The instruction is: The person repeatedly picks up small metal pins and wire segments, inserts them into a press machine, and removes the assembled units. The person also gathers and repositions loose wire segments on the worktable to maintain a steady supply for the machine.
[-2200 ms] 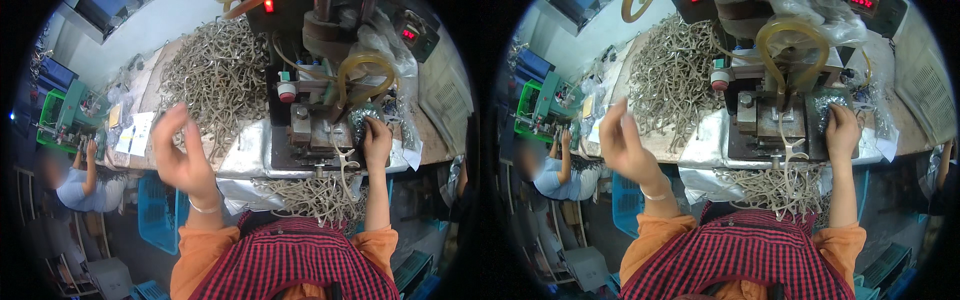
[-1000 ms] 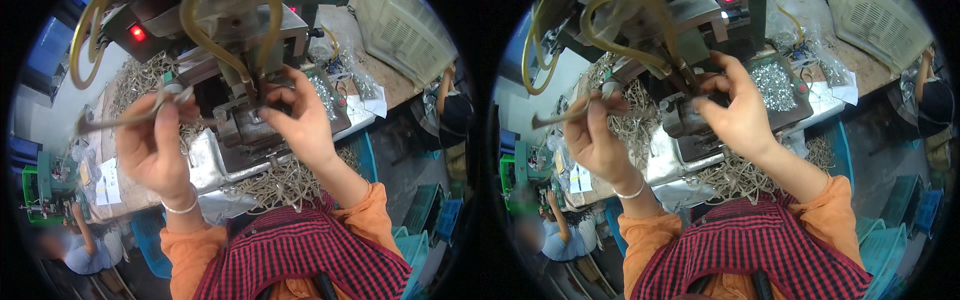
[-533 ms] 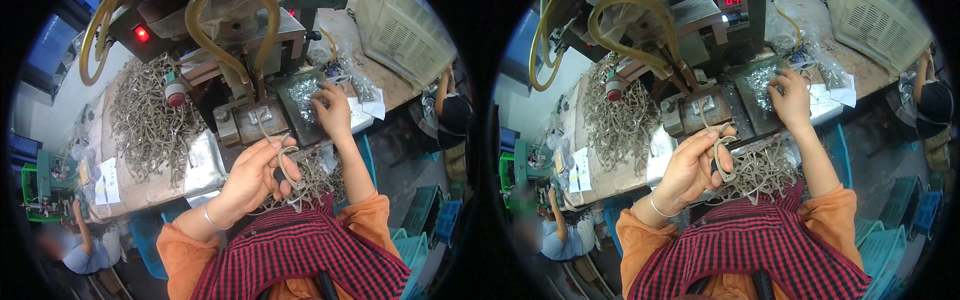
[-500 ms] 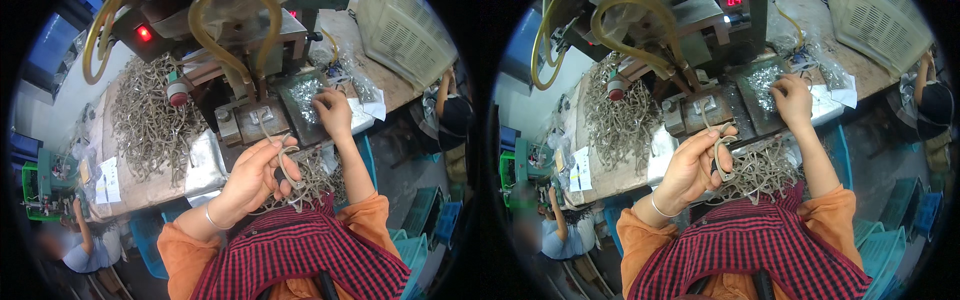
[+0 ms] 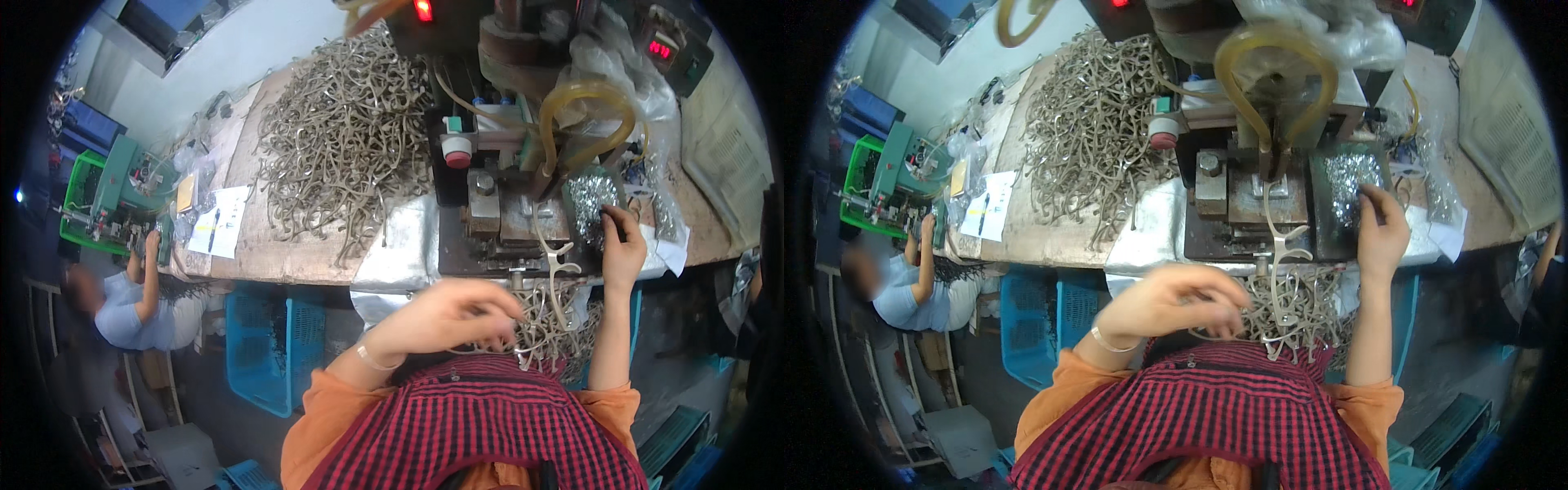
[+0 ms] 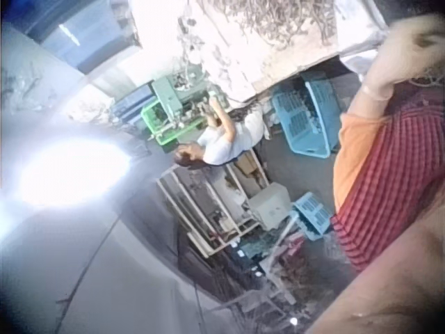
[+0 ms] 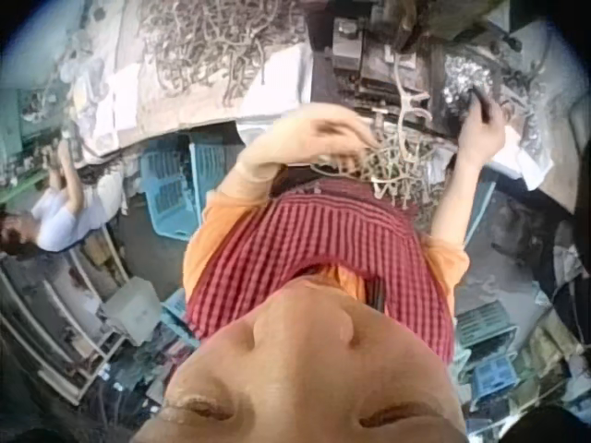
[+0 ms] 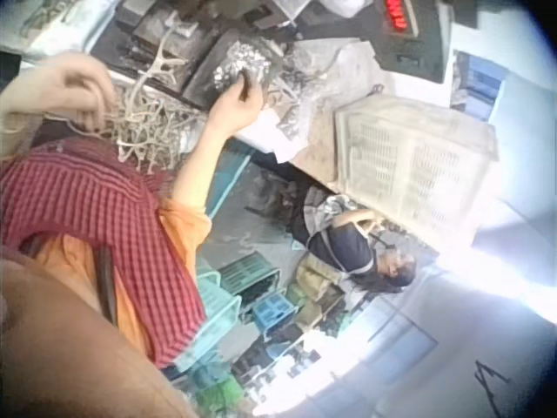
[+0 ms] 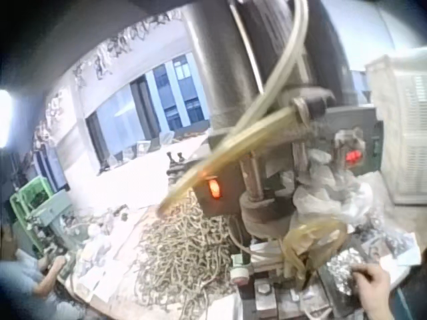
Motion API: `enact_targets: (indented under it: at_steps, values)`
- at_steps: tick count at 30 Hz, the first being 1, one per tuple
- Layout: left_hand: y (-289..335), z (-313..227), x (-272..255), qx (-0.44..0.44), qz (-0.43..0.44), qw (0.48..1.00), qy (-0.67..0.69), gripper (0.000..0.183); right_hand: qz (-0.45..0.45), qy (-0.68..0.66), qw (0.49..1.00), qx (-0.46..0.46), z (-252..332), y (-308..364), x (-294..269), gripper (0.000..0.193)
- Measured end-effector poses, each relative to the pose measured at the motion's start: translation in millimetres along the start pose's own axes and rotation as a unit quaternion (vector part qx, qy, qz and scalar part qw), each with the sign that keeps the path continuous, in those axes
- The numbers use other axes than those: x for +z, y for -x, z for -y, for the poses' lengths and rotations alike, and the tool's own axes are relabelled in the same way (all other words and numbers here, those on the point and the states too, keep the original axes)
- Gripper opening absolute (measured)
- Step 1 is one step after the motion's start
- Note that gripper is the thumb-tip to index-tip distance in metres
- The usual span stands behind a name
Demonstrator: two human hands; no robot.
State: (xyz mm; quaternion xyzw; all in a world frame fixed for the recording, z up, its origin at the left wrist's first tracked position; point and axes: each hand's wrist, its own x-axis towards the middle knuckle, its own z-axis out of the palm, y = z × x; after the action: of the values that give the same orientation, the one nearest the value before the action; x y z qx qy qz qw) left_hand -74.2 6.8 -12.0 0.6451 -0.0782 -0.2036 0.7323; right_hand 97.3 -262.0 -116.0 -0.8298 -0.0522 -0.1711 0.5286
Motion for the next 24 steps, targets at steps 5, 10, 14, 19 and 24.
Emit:
enact_targets:
  at_steps: [5, 10, 14, 19, 24]
  values:
    - [27, -3, -103, 0.164, -0.595, 0.683, -0.390, 0.013, 0.009, -0.026, 1.000, -0.002, 12, 1, -12, 0.014]
    - [33, 25, -224, -0.207, -0.630, 0.533, -0.525, 0.036, 0.047, -0.013, 0.996, -0.073, 39, -13, 15, 0.015]
    - [9, 107, -296, -0.165, -0.637, 0.597, -0.459, 0.044, 0.043, -0.018, 0.999, -0.011, 23, -10, 13, 0.018]
    - [26, 119, -291, 0.029, -0.660, 0.739, -0.132, 0.031, -0.051, 0.091, 0.994, -0.024, 7, 16, -26, 0.013]
    - [0, 68, -243, 0.191, -0.626, 0.755, -0.035, 0.016, 0.025, 0.005, 0.992, -0.123, 52, 6, -28, 0.013]
